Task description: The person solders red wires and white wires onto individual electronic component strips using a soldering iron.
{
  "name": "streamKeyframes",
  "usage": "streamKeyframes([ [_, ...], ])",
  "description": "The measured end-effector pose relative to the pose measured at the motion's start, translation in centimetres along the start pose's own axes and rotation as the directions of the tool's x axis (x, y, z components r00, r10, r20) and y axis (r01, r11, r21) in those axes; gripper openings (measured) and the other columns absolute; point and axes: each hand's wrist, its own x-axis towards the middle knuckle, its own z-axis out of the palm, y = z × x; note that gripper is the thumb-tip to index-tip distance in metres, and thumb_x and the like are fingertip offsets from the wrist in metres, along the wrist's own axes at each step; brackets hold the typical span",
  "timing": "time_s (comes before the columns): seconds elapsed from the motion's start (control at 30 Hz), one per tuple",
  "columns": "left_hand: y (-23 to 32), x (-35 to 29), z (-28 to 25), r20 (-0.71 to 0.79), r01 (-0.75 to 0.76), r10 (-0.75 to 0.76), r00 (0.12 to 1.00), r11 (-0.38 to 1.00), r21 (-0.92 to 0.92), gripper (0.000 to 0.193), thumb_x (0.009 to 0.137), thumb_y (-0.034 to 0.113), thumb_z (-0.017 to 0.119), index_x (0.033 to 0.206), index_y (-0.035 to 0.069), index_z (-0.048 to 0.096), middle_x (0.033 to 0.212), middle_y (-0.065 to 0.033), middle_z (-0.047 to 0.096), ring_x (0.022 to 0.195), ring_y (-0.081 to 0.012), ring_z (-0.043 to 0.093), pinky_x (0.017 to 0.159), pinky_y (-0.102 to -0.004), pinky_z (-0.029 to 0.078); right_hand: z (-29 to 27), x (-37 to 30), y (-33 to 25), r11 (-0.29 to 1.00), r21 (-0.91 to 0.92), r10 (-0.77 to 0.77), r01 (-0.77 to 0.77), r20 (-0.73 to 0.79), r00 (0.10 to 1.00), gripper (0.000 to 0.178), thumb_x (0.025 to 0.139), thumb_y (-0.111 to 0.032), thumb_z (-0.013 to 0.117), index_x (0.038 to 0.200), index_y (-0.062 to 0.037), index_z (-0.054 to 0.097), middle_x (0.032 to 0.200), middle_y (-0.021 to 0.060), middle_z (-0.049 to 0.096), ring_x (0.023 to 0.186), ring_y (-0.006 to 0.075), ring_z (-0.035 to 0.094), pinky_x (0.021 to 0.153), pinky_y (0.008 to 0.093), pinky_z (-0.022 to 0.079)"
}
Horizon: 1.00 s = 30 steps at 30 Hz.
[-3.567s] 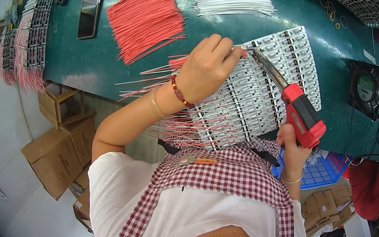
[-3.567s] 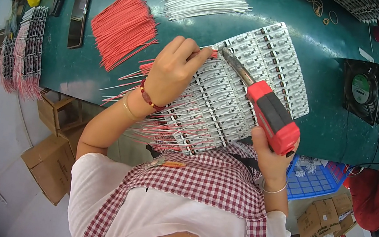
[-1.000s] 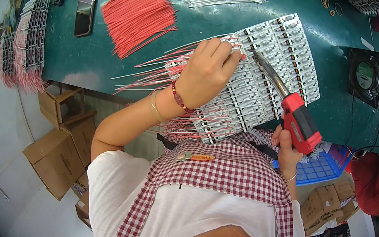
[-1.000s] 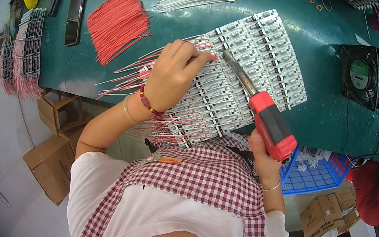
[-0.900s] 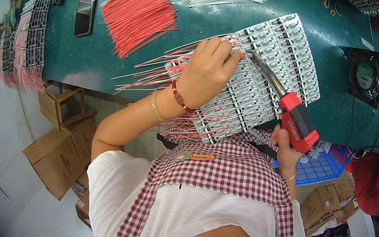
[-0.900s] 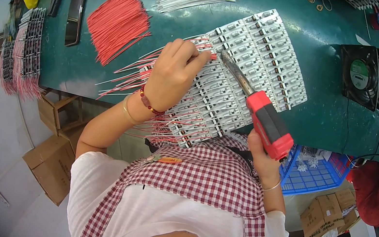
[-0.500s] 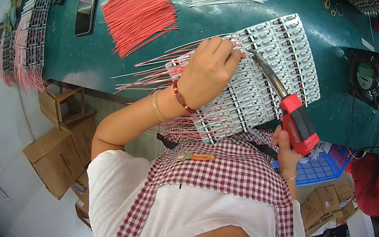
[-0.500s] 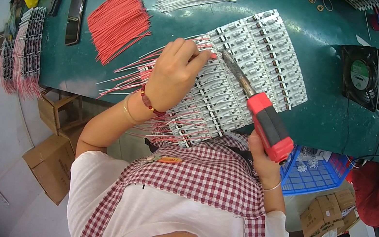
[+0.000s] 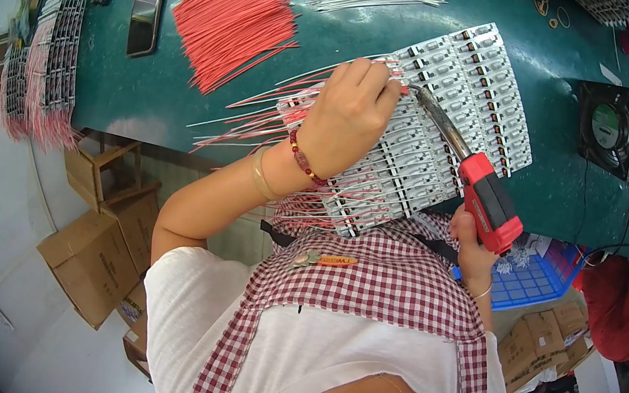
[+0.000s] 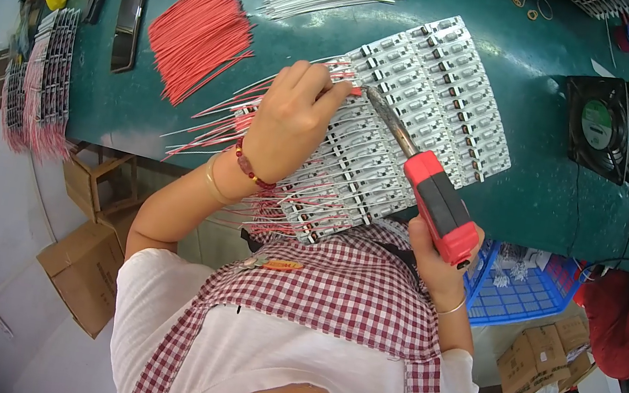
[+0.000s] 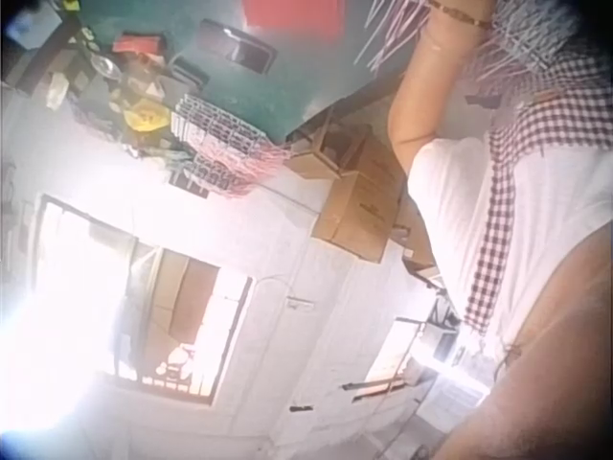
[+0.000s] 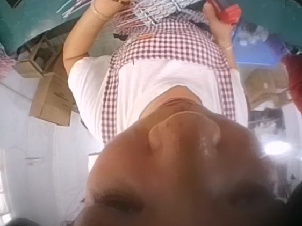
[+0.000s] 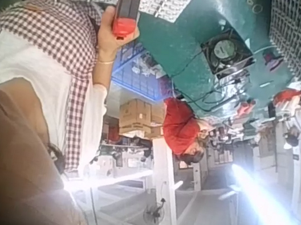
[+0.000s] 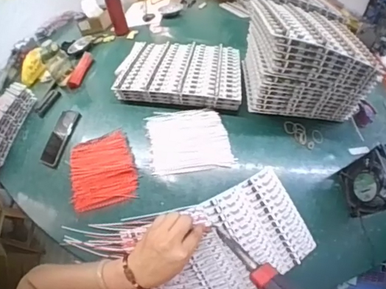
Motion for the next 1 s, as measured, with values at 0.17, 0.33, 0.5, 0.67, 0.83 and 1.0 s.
streamKeyframes([
  [0.17, 0.1, -0.1, 0.1, 0.021, 0.004, -0.004, 1.000, 1.000, 0.019, 0.020, 0.075, 0.002, 0.064, 0.094, 0.001, 0.068, 0.080, -0.0074, 0.048, 0.076, -0.0230, 0.050, 0.068, -0.0345, 0.042, 0.8, 0.0, -2.4, 0.982, 0.176, 0.081, -0.065, -0.087, 0.993, 0.038, 0.096, -0.023, 0.061, 0.123, 0.0039, 0.054, 0.072, 0.0052, 0.056, 0.058, 0.0105, 0.050, 0.055, 0.0243, 0.042],
  [0.33, 0.1, -0.1, 0.4, 0.024, 0.007, -0.008, 1.000, 1.000, 0.025, 0.018, 0.075, 0.002, 0.064, 0.093, 0.001, 0.068, 0.081, -0.0071, 0.049, 0.077, -0.0229, 0.051, 0.068, -0.0347, 0.042, 0.5, 0.0, -2.3, 0.969, 0.240, 0.091, -0.067, -0.091, 0.992, 0.042, 0.096, -0.020, 0.060, 0.129, 0.0048, 0.051, 0.072, 0.0063, 0.056, 0.057, 0.0103, 0.048, 0.055, 0.0242, 0.042],
  [0.5, 0.2, 0.0, 0.2, 0.040, 0.003, -0.006, 0.999, 0.997, 0.078, 0.017, 0.075, 0.003, 0.065, 0.092, 0.002, 0.067, 0.081, -0.0067, 0.050, 0.078, -0.0230, 0.052, 0.069, -0.0351, 0.041, 0.5, 0.2, -2.6, 0.957, 0.278, 0.112, -0.084, -0.088, 0.990, 0.043, 0.096, -0.022, 0.060, 0.128, 0.0052, 0.051, 0.072, 0.0062, 0.056, 0.057, 0.0103, 0.048, 0.055, 0.0239, 0.042],
  [0.67, -0.1, -0.6, -1.4, 0.047, 0.034, -0.041, 0.998, 0.989, 0.141, 0.017, 0.075, 0.003, 0.065, 0.092, 0.004, 0.066, 0.082, -0.0064, 0.051, 0.082, -0.0228, 0.053, 0.071, -0.0353, 0.040, 0.6, 0.5, -2.7, 0.953, 0.302, 0.070, -0.037, -0.101, 0.992, 0.042, 0.096, -0.023, 0.060, 0.127, 0.0052, 0.051, 0.071, 0.0063, 0.056, 0.056, 0.0105, 0.048, 0.053, 0.0243, 0.042],
  [0.83, -3.6, -2.4, -7.9, 0.079, 0.300, -0.339, 0.938, 0.903, 0.309, 0.010, 0.078, 0.003, 0.067, 0.088, 0.006, 0.066, 0.077, -0.0092, 0.054, 0.076, -0.0279, 0.056, 0.066, -0.0396, 0.042, 0.2, 0.9, -3.2, 0.935, 0.354, 0.072, -0.012, -0.158, 0.985, 0.042, 0.097, -0.024, 0.060, 0.125, 0.0053, 0.052, 0.069, 0.0065, 0.055, 0.055, 0.0107, 0.048, 0.053, 0.0245, 0.042],
  [1.0, -3.0, 0.2, -5.6, -0.066, 0.250, -0.243, 0.968, 0.960, 0.123, 0.007, 0.078, 0.006, 0.069, 0.084, 0.008, 0.066, 0.075, -0.0083, 0.055, 0.076, -0.0278, 0.057, 0.066, -0.0402, 0.042, -0.1, 1.5, -3.3, 0.922, 0.387, 0.045, 0.019, -0.158, 0.986, 0.041, 0.097, -0.024, 0.059, 0.123, 0.0064, 0.051, 0.067, 0.0069, 0.055, 0.053, 0.0111, 0.048, 0.052, 0.0247, 0.042],
])
